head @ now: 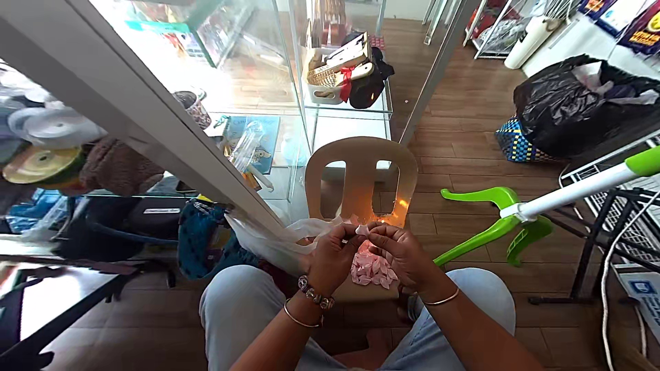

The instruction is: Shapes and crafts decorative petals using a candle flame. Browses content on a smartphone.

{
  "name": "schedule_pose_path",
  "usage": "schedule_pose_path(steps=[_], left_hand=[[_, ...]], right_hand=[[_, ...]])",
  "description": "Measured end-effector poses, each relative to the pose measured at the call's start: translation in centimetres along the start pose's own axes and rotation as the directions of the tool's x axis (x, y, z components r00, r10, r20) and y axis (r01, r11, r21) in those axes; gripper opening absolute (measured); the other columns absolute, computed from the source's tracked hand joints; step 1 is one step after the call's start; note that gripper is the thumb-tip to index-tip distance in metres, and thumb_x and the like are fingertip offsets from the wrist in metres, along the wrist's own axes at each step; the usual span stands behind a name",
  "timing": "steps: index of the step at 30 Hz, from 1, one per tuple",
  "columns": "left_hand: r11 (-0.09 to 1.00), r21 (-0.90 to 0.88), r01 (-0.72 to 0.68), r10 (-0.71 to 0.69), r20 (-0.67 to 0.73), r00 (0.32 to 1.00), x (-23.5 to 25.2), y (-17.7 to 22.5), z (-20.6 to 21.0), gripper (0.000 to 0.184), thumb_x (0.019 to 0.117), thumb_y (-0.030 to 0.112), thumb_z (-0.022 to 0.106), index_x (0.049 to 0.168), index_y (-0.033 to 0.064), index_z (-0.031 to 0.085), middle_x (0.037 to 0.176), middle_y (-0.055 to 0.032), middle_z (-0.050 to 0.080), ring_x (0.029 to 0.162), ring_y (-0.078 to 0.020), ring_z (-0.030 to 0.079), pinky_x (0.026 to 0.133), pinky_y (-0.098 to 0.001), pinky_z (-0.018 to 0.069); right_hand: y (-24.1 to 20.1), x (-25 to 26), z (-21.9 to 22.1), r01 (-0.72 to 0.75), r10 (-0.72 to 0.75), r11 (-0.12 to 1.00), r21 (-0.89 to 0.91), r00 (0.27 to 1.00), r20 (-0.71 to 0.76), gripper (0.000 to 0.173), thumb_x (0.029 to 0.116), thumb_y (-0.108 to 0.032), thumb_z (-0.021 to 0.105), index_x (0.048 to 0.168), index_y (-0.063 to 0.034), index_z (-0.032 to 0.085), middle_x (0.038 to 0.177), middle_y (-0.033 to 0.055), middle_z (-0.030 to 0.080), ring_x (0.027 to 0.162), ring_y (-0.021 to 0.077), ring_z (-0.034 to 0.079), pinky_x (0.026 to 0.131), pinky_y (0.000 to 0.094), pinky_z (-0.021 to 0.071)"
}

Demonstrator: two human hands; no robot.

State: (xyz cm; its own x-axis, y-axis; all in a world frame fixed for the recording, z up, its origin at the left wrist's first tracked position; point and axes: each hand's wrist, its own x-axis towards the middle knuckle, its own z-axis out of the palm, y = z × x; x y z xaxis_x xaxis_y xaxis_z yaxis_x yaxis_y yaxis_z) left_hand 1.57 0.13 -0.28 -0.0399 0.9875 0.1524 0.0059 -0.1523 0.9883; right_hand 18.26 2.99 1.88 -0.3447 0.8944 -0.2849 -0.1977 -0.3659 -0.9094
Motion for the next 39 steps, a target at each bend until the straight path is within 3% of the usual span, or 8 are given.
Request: schedule_pose_path(steps=[3,7,13,18,25,29,36,39], left_hand=[[0.992,0.014,-0.129,0.128,0.058,0.99,0.2,-0.6,-0.6,0.006,0.0943,0.006,0.069,0.098,0.0008,0.072,0.104,-0.0018,0.069,0.096,-0.0053,0.068,0.082,-0.023,0.0596],[0.988,-0.016,-0.151,0.152,0.155,0.976,0.4,-0.9,-1.2,0.004,0.0925,0.01,0.073,0.093,0.0059,0.073,0.104,0.0017,0.068,0.098,-0.0047,0.066,0.085,-0.0237,0.0585],[0.994,-0.068,0.085,-0.056,0.351,0.935,0.4,-0.4,-1.4,0.02,0.0958,0.009,0.068,0.114,0.0018,0.069,0.122,-0.0024,0.065,0.108,-0.0068,0.064,0.093,-0.0256,0.0563],[0.986,-0.139,0.09,-0.036,0.354,0.935,0.6,-0.9,-1.5,0.005,0.0935,0.005,0.069,0.098,0.0057,0.068,0.116,0.0012,0.066,0.103,-0.0051,0.064,0.088,-0.0252,0.0557],[0.888,-0.408,0.212,-0.152,0.174,0.973,0.3,-0.5,0.5,0.014,0.0971,-0.002,0.059,0.101,0.0098,0.066,0.102,0.0031,0.069,0.098,-0.0062,0.065,0.091,-0.0271,0.0541],[0.844,-0.484,0.231,-0.193,0.127,0.973,0.5,-0.7,0.8,0.014,0.0973,-0.003,0.059,0.103,0.0079,0.067,0.101,0.0003,0.071,0.098,-0.0092,0.067,0.093,-0.0303,0.0552],[0.889,-0.417,0.19,-0.181,0.06,0.982,0.3,-0.6,1.4,0.014,0.0926,-0.005,0.065,0.098,0.0073,0.068,0.097,0.0008,0.07,0.092,-0.0078,0.067,0.087,-0.0268,0.0566],[0.978,-0.181,0.103,-0.086,0.097,0.991,0.6,-0.9,0.7,0.035,0.0911,0.004,0.072,0.125,0.0062,0.06,0.116,-0.0033,0.067,0.103,-0.0122,0.067,0.09,-0.0307,0.058]], right_hand=[[-0.5,-0.2,-0.4,-0.227,0.214,0.958,0.174,0.973,0.089,0.012,0.1022,-0.004,0.053,0.109,-0.0008,0.063,0.104,0.0067,0.068,0.097,0.0156,0.067,0.087,0.0345,0.0576],[-0.2,-0.6,-0.8,-0.337,0.297,0.907,0.253,0.937,0.182,0.009,0.1001,-0.004,0.055,0.104,-0.005,0.063,0.099,0.0061,0.071,0.093,0.0172,0.069,0.083,0.0363,0.059],[1.0,-0.7,-1.7,-0.394,0.301,0.873,0.289,0.899,0.317,0.006,0.0964,-0.007,0.063,0.101,-0.0108,0.062,0.101,0.0066,0.072,0.093,0.0189,0.071,0.081,0.037,0.0601],[0.9,-0.9,-1.4,-0.395,0.347,0.873,0.285,0.915,0.204,0.008,0.0977,-0.003,0.061,0.097,-0.0106,0.059,0.096,0.005,0.07,0.087,0.0165,0.07,0.077,0.0346,0.0596],[0.1,-0.9,-0.9,0.004,-0.004,0.997,0.083,1.0,0.002,0.004,0.1007,-0.008,0.057,0.102,-0.0064,0.061,0.1,0.0032,0.067,0.093,0.011,0.065,0.084,0.0284,0.0556],[0.8,-0.9,-0.7,0.34,-0.336,0.933,-0.118,0.94,0.052,0.018,0.095,-0.006,0.066,0.111,0.0022,0.068,0.103,0.004,0.072,0.095,0.0075,0.068,0.087,0.0242,0.0577],[1.8,-0.7,-0.8,0.485,-0.51,0.813,-0.321,0.86,0.01,0.011,0.0946,-0.008,0.069,0.101,-0.0001,0.073,0.097,0.0033,0.073,0.09,0.0051,0.068,0.083,0.0207,0.0577],[1.8,-0.5,-1.3,0.493,-0.537,0.717,-0.493,0.842,0.061,0.013,0.0982,-0.013,0.063,0.101,-0.0022,0.07,0.096,0.0028,0.07,0.092,0.0037,0.065,0.085,0.0196,0.0545]])
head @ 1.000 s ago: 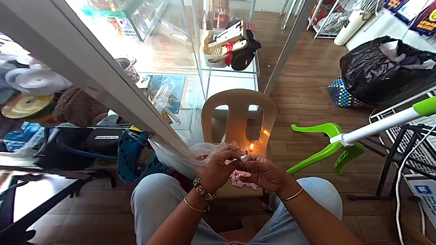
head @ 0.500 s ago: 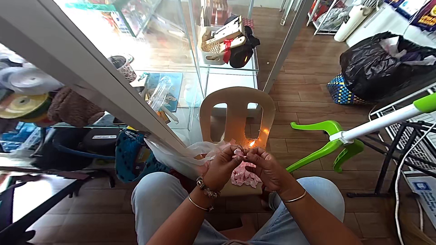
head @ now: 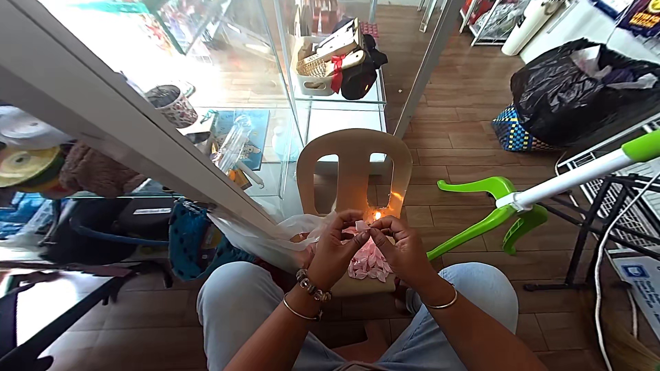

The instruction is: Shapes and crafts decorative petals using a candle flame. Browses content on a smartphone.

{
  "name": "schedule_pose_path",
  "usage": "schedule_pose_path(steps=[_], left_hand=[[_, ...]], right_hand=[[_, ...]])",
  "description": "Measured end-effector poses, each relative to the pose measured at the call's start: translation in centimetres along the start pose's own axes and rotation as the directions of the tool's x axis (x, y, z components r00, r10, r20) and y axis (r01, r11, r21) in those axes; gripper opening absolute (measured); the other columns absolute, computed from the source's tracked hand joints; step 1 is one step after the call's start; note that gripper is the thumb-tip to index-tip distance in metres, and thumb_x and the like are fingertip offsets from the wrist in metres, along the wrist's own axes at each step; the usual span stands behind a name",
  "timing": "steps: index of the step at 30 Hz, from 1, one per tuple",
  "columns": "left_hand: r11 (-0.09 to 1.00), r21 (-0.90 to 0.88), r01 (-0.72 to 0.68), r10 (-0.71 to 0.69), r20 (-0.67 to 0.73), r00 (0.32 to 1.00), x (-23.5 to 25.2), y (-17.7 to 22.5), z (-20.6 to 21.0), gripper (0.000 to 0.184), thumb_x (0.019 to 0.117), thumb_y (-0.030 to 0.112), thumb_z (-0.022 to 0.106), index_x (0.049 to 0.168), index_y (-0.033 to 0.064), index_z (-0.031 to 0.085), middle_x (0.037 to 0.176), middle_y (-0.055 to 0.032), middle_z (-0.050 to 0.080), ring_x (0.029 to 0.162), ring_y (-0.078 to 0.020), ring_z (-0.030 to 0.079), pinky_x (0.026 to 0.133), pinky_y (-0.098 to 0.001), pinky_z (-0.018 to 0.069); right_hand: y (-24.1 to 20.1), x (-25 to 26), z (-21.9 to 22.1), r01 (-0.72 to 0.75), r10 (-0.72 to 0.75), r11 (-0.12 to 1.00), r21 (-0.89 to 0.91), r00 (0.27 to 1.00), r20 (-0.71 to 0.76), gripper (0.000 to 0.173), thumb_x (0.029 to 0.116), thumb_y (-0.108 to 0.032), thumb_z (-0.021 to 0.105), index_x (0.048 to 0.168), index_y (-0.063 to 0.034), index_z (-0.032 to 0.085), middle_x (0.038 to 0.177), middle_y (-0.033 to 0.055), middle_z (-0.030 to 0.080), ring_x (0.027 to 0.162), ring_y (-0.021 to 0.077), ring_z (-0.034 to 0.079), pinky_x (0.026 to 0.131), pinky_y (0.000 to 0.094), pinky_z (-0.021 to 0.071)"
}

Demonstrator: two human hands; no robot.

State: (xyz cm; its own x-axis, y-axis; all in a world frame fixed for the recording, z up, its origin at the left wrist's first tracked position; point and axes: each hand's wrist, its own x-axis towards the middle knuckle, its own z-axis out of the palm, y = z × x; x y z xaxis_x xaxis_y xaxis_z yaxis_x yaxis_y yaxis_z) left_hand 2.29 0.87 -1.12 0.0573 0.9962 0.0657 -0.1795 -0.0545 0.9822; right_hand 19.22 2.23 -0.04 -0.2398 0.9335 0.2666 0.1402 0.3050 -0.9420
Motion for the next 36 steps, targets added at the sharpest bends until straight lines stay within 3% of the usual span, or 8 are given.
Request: schedule_pose_path(steps=[2,7,11,16,21,24,28,36], left_hand=[[0.975,0.196,-0.109,0.096,0.074,0.993,0.2,0.0,-0.5,0.048,0.0927,0.016,0.073,0.137,0.007,0.056,0.124,-0.0026,0.067,0.114,-0.0119,0.063,0.096,-0.0324,0.0531],[0.838,0.485,-0.251,0.174,0.199,0.965,0.3,0.5,-1.1,0.019,0.0983,0.022,0.068,0.114,0.0127,0.074,0.114,0.0024,0.072,0.114,-0.0085,0.064,0.105,-0.0401,0.0486],[0.613,0.747,-0.258,0.158,0.204,0.966,0.0,0.9,-0.7,0.022,0.1003,0.031,0.064,0.11,0.0157,0.075,0.108,0.0012,0.073,0.106,-0.0154,0.066,0.097,-0.0505,0.0463],[0.23,0.909,-0.349,0.232,0.297,0.926,-0.1,0.9,1.4,0.017,0.0962,0.019,0.064,0.099,0.006,0.075,0.097,-0.0107,0.076,0.093,-0.0304,0.073,0.08,-0.0523,0.0557],[0.529,0.848,-0.034,-0.161,0.14,0.977,1.9,-0.4,2.5,0.025,0.1014,0.021,0.058,0.109,0.0013,0.071,0.1,-0.0112,0.072,0.091,-0.0221,0.068,0.085,-0.0447,0.0543],[0.616,0.764,0.192,-0.31,0.011,0.951,4.4,-4.2,2.3,0.022,0.1013,0.014,0.057,0.109,-0.004,0.067,0.089,-0.0109,0.067,0.078,-0.0153,0.064,0.078,-0.0352,0.0537],[0.52,0.75,0.409,-0.469,-0.15,0.87,6.9,-8.1,3.0,0.024,0.1048,0.011,0.053,0.116,-0.0073,0.064,0.098,-0.0175,0.068,0.086,-0.021,0.066,0.084,-0.0376,0.0542],[0.352,0.844,0.404,-0.524,-0.18,0.833,9.5,-12.2,4.5,0.027,0.105,0.016,0.054,0.118,-0.0044,0.066,0.103,-0.0197,0.068,0.094,-0.0268,0.066,0.091,-0.0443,0.0515]], right_hand=[[0.4,0.1,-0.3,0.082,-0.078,0.983,-0.166,0.996,0.033,0.017,0.099,-0.017,0.061,0.101,-0.0037,0.071,0.098,0.0044,0.071,0.101,0.0091,0.065,0.094,0.0268,0.0517],[1.0,-0.2,-0.9,0.152,-0.124,0.927,-0.343,0.987,0.103,0.023,0.1009,-0.022,0.057,0.103,-0.0048,0.073,0.1,0.0062,0.071,0.103,0.0179,0.064,0.093,0.0383,0.0503],[1.1,-0.4,-1.5,0.118,-0.075,0.917,-0.38,0.989,0.126,0.024,0.1018,-0.023,0.056,0.102,-0.0045,0.072,0.098,0.007,0.071,0.1,0.0211,0.064,0.09,0.0424,0.0496],[0.8,-0.6,-2.3,-0.024,0.102,0.921,-0.389,0.978,0.181,0.03,0.1027,-0.023,0.052,0.107,-0.0008,0.071,0.104,0.0117,0.071,0.104,0.0273,0.064,0.093,0.0469,0.0481],[-0.5,0.7,-5.5,-0.274,0.359,0.871,-0.407,0.922,0.147,0.032,0.1017,-0.021,0.062,0.123,0.0015,0.066,0.123,0.0192,0.065,0.122,0.035,0.058,0.105,0.0525,0.045],[-0.2,1.2,-8.8,-0.297,0.307,0.854,-0.427,0.951,-0.045,0.047,0.0995,-0.025,0.067,0.138,-0.001,0.056,0.131,0.0205,0.061,0.123,0.0392,0.058,0.104,0.059,0.046],[-0.7,0.7,-10.8,-0.34,0.247,0.882,-0.326,0.923,-0.295,0.044,0.1019,-0.022,0.064,0.138,-0.0002,0.052,0.126,0.0198,0.063,0.118,0.0384,0.059,0.097,0.0596,0.0466],[-1.0,0.3,-11.5,-0.333,0.256,0.915,-0.228,0.916,-0.31,0.043,0.1007,-0.02,0.065,0.138,-0.0024,0.052,0.124,0.0176,0.063,0.113,0.0367,0.061,0.09,0.0571,0.0507]])
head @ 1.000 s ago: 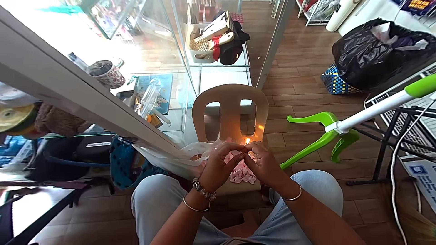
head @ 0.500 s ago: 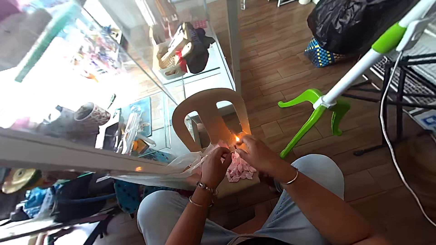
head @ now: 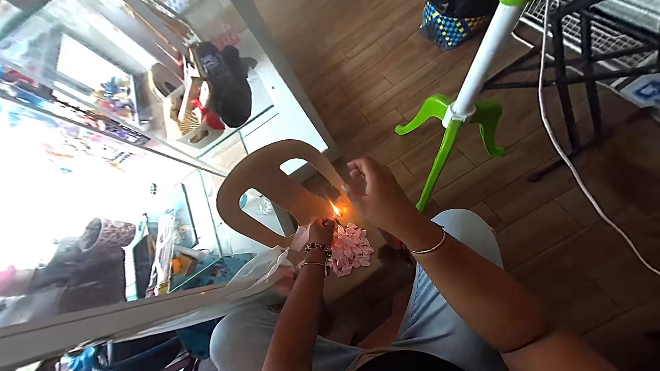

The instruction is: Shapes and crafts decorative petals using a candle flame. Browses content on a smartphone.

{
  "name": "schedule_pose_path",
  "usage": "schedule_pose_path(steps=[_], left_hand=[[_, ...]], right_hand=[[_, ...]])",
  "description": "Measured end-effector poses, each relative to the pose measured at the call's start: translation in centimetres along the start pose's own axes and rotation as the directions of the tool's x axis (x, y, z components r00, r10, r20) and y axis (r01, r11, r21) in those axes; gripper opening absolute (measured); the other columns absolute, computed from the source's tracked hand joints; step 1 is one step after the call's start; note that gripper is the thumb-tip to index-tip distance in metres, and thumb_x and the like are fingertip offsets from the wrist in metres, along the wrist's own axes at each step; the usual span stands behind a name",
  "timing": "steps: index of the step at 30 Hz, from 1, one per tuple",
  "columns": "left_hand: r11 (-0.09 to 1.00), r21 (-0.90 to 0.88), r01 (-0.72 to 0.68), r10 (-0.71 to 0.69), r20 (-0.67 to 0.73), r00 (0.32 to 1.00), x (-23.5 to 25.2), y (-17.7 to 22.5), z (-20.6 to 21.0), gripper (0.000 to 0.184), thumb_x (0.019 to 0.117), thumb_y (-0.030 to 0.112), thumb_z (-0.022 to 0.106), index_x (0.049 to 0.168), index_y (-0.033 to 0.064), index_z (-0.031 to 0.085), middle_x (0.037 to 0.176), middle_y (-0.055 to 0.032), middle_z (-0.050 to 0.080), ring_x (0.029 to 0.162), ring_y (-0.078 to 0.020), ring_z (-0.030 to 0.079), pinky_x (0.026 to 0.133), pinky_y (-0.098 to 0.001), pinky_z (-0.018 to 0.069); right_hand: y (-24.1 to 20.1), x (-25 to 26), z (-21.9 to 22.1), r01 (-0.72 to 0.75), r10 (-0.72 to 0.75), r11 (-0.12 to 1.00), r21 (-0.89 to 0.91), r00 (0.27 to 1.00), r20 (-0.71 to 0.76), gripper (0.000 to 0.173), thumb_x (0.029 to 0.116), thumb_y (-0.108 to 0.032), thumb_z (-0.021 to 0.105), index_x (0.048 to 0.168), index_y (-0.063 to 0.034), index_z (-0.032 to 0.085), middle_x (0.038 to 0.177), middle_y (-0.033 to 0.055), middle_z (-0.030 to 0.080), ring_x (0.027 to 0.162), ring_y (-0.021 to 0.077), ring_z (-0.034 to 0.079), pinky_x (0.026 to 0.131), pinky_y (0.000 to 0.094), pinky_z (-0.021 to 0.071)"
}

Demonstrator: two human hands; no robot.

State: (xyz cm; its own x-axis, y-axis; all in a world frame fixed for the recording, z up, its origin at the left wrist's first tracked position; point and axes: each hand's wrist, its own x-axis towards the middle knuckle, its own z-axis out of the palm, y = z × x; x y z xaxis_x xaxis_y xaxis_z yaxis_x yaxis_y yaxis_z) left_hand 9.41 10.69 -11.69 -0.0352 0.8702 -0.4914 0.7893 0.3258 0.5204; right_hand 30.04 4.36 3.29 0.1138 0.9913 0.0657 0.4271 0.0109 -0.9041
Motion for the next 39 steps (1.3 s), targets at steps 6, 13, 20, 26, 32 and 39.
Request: schedule_pose_path(steps=[6,13,20,26,32,39], left_hand=[[0.997,0.072,-0.01,0.01,-0.01,1.0,0.2,0.5,0.5,0.026,0.104,0.016,0.057,0.116,-0.0035,0.067,0.103,-0.0217,0.069,0.096,-0.0315,0.066,0.093,-0.0497,0.0507],[0.998,0.056,-0.019,0.022,-0.053,0.998,0.0,1.1,0.8,0.025,0.1039,0.017,0.059,0.117,-0.0019,0.069,0.106,-0.0211,0.07,0.099,-0.0315,0.067,0.095,-0.0506,0.0502],[0.997,0.079,-0.015,0.02,-0.062,0.998,0.2,1.4,0.8,0.026,0.103,0.018,0.062,0.117,-0.002,0.068,0.108,-0.0223,0.07,0.101,-0.0338,0.066,0.096,-0.0522,0.0495],[0.999,0.041,0.009,-0.006,-0.059,0.998,0.1,1.7,1.0,0.025,0.1044,0.018,0.059,0.118,-0.0019,0.068,0.106,-0.0213,0.069,0.098,-0.0317,0.065,0.093,-0.0499,0.0498],[1.0,0.021,-0.009,0.01,-0.068,0.998,0.0,1.8,1.0,0.025,0.1046,0.016,0.059,0.117,-0.0033,0.067,0.105,-0.0218,0.069,0.097,-0.0312,0.065,0.093,-0.0494,0.0493],[0.998,0.059,0.01,-0.007,-0.057,0.998,-0.2,2.2,0.8,0.025,0.1054,0.017,0.057,0.116,-0.0026,0.068,0.108,-0.023,0.069,0.102,-0.0336,0.065,0.096,-0.0513,0.0482]], right_hand=[[0.1,-0.2,0.1,0.018,-0.018,1.0,0.001,1.0,-0.004,0.044,0.1004,-0.022,0.066,0.138,-0.0032,0.053,0.124,0.0159,0.063,0.113,0.0349,0.061,0.089,0.0567,0.0504],[-0.3,-0.2,0.1,0.012,-0.012,1.0,0.004,1.0,0.007,0.043,0.1006,-0.022,0.065,0.138,-0.0035,0.053,0.123,0.0145,0.063,0.115,0.0339,0.059,0.091,0.0569,0.0499],[-0.4,-0.2,0.2,0.002,-0.002,1.0,0.003,1.0,0.024,0.043,0.1012,-0.022,0.065,0.139,-0.004,0.053,0.124,0.0138,0.063,0.117,0.0334,0.059,0.092,0.0577,0.049],[-0.5,-0.2,0.2,-0.003,0.003,1.0,-0.007,1.0,0.03,0.042,0.101,-0.022,0.065,0.138,-0.0041,0.053,0.123,0.0135,0.063,0.115,0.0334,0.059,0.09,0.0564,0.0491],[-0.5,-0.2,0.4,0.005,-0.005,1.0,-0.01,1.0,0.027,0.042,0.1006,-0.022,0.065,0.137,-0.0038,0.054,0.122,0.014,0.064,0.116,0.0334,0.059,0.089,0.0563,0.0485],[-0.3,-0.2,0.7,0.022,-0.021,1.0,-0.02,0.999,0.025,0.041,0.1008,-0.023,0.065,0.135,-0.0037,0.055,0.122,0.0138,0.064,0.115,0.0335,0.059,0.089,0.0563,0.0484]])
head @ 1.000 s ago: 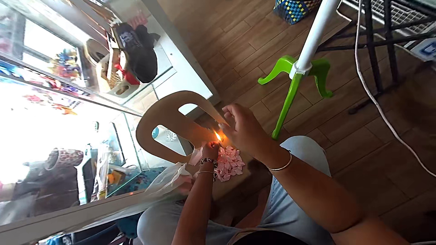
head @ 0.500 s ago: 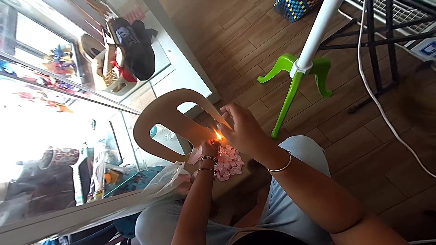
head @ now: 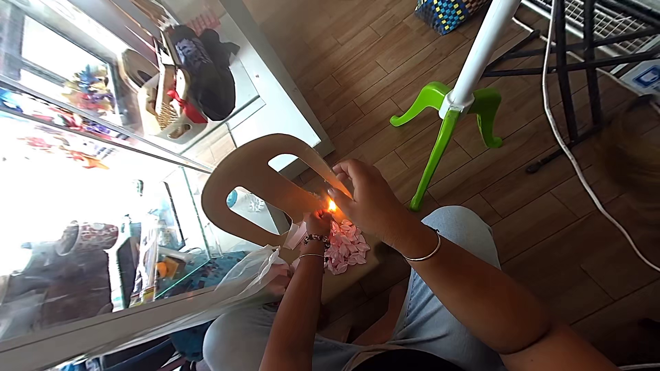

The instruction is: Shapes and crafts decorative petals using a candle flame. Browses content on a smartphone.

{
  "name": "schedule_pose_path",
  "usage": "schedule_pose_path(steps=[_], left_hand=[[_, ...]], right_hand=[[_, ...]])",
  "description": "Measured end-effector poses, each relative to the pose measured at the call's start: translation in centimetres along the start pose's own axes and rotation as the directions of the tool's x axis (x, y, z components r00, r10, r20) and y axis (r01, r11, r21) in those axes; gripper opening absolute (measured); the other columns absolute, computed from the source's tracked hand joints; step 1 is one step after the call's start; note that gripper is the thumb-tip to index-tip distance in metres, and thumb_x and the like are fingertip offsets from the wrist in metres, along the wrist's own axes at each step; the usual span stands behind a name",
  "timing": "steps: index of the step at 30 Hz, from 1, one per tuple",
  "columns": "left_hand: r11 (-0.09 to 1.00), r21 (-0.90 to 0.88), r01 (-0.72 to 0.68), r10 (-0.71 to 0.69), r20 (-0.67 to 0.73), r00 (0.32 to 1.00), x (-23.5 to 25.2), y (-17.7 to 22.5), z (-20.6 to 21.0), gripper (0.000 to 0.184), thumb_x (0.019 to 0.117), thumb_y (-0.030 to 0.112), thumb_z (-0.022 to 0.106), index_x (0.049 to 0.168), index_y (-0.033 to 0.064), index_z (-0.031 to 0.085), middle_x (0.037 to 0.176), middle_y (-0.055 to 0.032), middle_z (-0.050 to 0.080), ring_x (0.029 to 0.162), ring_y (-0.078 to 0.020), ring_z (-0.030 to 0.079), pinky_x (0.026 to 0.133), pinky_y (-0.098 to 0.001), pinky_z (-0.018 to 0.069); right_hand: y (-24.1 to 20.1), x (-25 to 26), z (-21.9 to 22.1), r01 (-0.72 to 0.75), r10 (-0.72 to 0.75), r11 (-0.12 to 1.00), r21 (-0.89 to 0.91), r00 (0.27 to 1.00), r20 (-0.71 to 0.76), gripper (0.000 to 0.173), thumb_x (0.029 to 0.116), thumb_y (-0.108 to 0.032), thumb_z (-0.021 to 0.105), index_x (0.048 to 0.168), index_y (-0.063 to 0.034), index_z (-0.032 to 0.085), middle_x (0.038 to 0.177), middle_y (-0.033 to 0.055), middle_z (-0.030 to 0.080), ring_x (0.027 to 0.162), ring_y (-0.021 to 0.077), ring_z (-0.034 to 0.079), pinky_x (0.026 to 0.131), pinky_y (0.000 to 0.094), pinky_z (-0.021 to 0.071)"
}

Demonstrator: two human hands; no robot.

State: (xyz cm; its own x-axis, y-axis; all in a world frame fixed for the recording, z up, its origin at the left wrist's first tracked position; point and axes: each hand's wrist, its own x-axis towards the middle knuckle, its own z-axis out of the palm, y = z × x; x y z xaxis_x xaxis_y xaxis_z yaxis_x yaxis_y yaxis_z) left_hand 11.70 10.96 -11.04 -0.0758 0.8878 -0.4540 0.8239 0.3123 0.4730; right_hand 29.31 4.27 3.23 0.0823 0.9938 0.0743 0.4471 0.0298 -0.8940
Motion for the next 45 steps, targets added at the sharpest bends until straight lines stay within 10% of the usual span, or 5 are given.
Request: schedule_pose_path(steps=[18,23,26,35,45], left_hand=[[0.986,0.165,-0.031,0.025,0.039,0.999,0.2,-0.6,-0.3,0.028,0.101,0.025,0.064,0.112,0.0002,0.071,0.106,-0.0236,0.07,0.102,-0.0393,0.067,0.093,-0.0593,0.0502],[0.976,-0.195,0.095,-0.052,0.216,0.975,-2.2,-0.8,-3.7,0.021,0.1042,0.018,0.059,0.112,0.0004,0.067,0.094,-0.0083,0.068,0.075,-0.0123,0.061,0.068,-0.0292,0.0498],[0.662,-0.734,0.151,0.051,0.245,0.968,-5.3,-1.9,-6.2,0.014,0.1081,0.015,0.05,0.101,0.0067,0.058,0.082,-0.0012,0.063,0.058,-0.0035,0.054,0.049,-0.0165,0.042],[0.286,-0.922,-0.262,0.399,-0.134,0.907,-12.7,-2.5,-12.0,0.017,0.1016,0.004,0.052,0.091,0.007,0.064,0.075,0.0014,0.064,0.058,-0.001,0.055,0.051,-0.0148,0.0431],[0.458,-0.68,-0.573,0.393,-0.423,0.816,-12.9,-4.7,-12.6,0.004,0.0941,0.003,0.065,0.097,0.0027,0.066,0.084,0.0054,0.068,0.074,0.0012,0.063,0.07,-0.0171,0.0542]], right_hand=[[-0.3,0.1,0.3,-0.015,0.015,1.0,-0.018,1.0,0.014,0.04,0.1011,-0.022,0.065,0.135,-0.0035,0.055,0.121,0.0147,0.064,0.115,0.0338,0.06,0.091,0.0561,0.0491],[-0.3,0.4,0.9,-0.016,0.015,1.0,0.013,0.999,0.041,0.037,0.1011,-0.02,0.065,0.133,-0.0035,0.056,0.12,0.016,0.064,0.11,0.0349,0.061,0.088,0.0572,0.0494],[-0.7,0.7,1.5,-0.054,0.042,0.995,0.082,0.99,0.137,0.031,0.1023,-0.019,0.063,0.129,-0.0037,0.059,0.123,0.0155,0.064,0.107,0.0302,0.064,0.089,0.051,0.0528],[-2.8,-0.9,6.2,-0.084,-0.133,0.849,0.521,0.921,0.366,0.021,0.0996,-0.009,0.062,0.118,0.0008,0.063,0.106,0.0074,0.071,0.095,0.0103,0.07,0.087,0.0271,0.0584],[-3.4,-1.1,10.6,0.123,-0.297,0.801,0.585,0.931,0.211,0.013,0.0951,-0.005,0.067,0.106,0.0022,0.069,0.1,0.0023,0.072,0.085,0.005,0.068,0.08,0.0221,0.0595]])
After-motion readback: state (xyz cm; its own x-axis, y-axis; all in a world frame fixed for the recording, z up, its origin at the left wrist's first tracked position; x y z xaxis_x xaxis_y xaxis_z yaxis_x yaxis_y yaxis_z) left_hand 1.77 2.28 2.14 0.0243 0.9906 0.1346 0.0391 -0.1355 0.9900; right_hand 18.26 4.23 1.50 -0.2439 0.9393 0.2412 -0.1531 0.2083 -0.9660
